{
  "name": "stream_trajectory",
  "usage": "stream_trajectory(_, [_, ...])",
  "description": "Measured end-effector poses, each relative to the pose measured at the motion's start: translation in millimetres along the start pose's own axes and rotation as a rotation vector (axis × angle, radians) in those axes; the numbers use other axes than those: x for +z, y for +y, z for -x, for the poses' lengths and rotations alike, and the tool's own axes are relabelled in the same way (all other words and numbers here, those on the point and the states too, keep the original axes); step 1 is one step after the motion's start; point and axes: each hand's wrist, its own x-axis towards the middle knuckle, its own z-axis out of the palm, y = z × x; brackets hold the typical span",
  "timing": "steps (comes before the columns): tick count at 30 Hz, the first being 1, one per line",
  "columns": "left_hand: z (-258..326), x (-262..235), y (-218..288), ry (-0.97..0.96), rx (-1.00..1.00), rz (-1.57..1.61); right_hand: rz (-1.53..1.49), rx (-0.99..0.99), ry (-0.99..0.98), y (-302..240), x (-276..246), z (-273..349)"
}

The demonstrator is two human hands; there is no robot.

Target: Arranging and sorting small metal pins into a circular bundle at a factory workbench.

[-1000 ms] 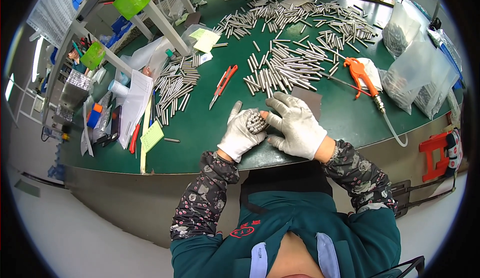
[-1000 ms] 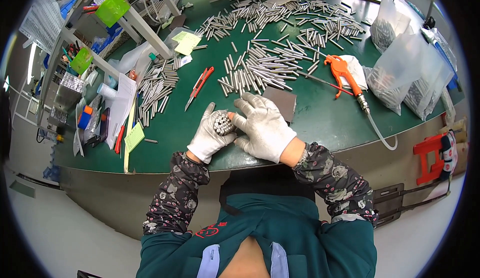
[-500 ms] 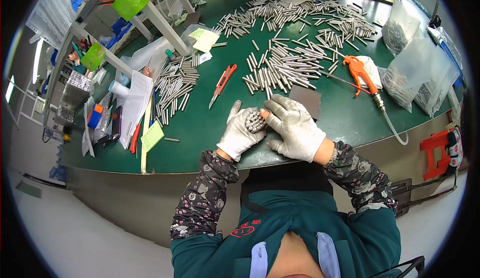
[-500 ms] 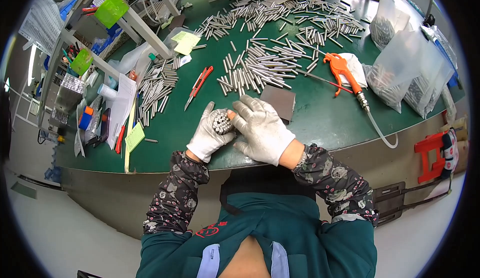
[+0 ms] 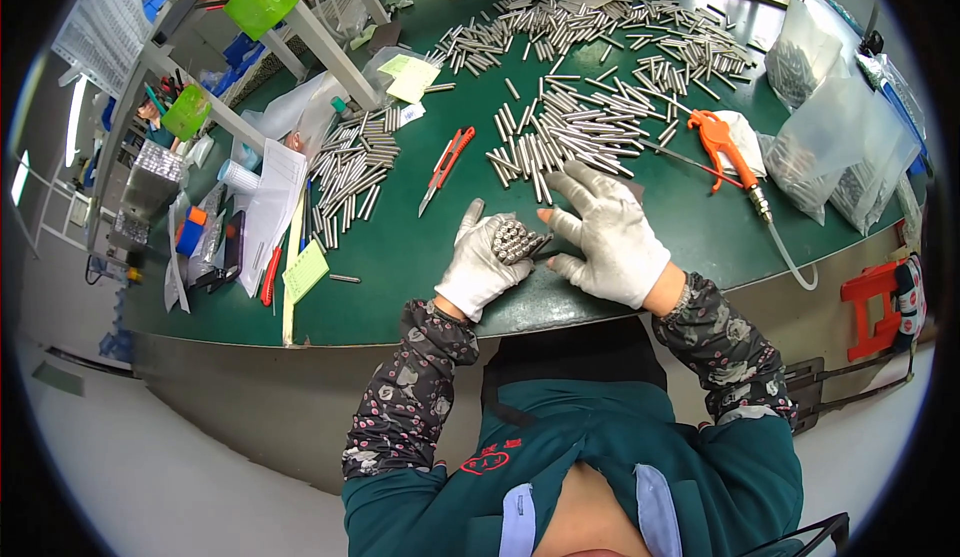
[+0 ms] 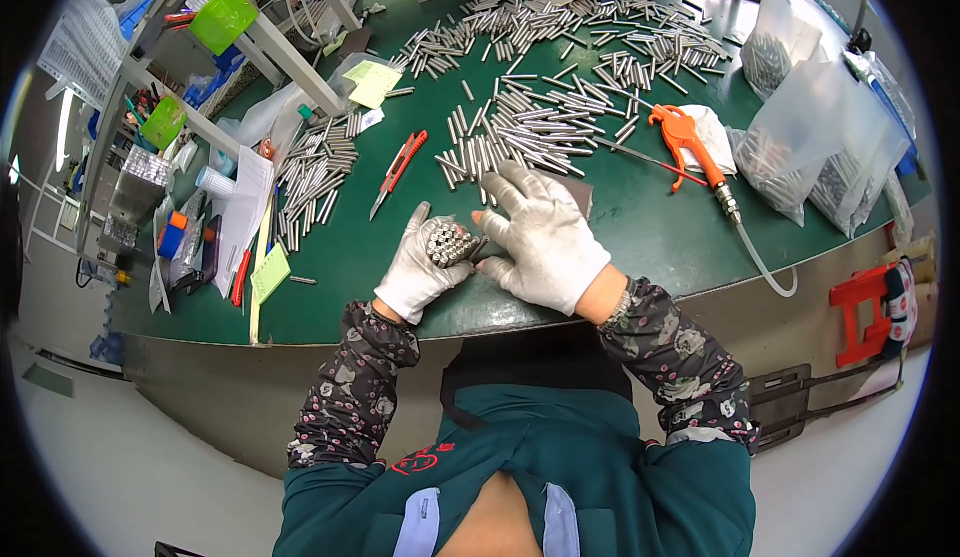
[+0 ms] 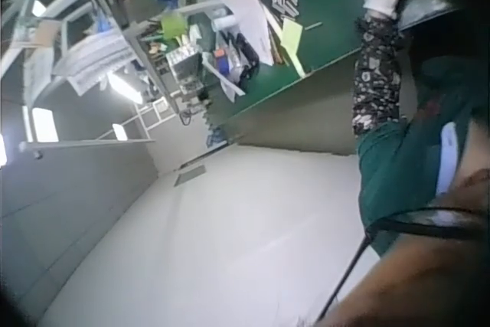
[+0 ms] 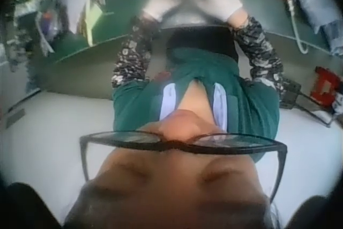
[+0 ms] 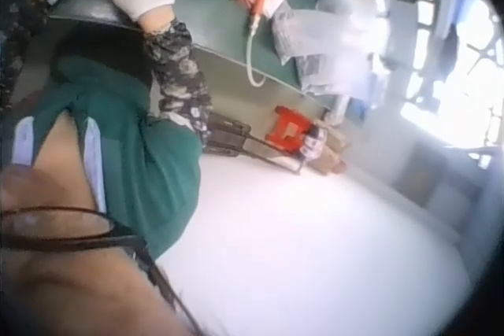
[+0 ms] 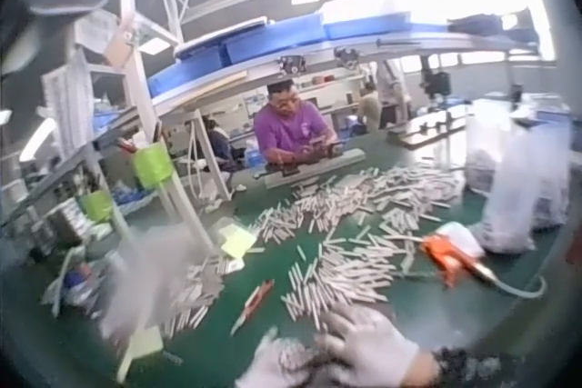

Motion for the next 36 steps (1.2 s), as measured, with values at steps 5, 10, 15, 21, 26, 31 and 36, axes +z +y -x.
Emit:
stream_trajectory(5, [0.4,-8.5,11.3,-0.014,-0.111,0.166,0.130,0.168,-0.019,10.2,-2.2,12.4])
stream_trajectory(10, [2.3,-6.5,8.9,0.061,-0.016,0.026,0.227,0.269,-0.107,15.5,-0.6,19.5])
stream_trajectory(15, [1.5,-5.3,9.1,0.050,-0.100,0.080,0.256,0.254,-0.131,17.5,2.7,22.4])
stream_trajectory(21, [1.9,-4.4,13.6,0.162,0.053,-0.052,0.236,0.239,-0.120,17.0,1.4,20.8])
stream_trajectory(26, [0.4,-3.3,15.7,0.175,0.109,-0.065,0.229,0.237,-0.109,16.9,-1.3,21.4])
stream_trajectory(31, [2.5,-3.7,17.3,0.212,0.162,-0.150,0.304,0.302,0.023,31.7,-24.2,21.8])
stream_trajectory(36, [2.7,-1.6,16.8,0.207,0.163,-0.159,0.601,0.693,0.233,104.7,-55.7,48.2])
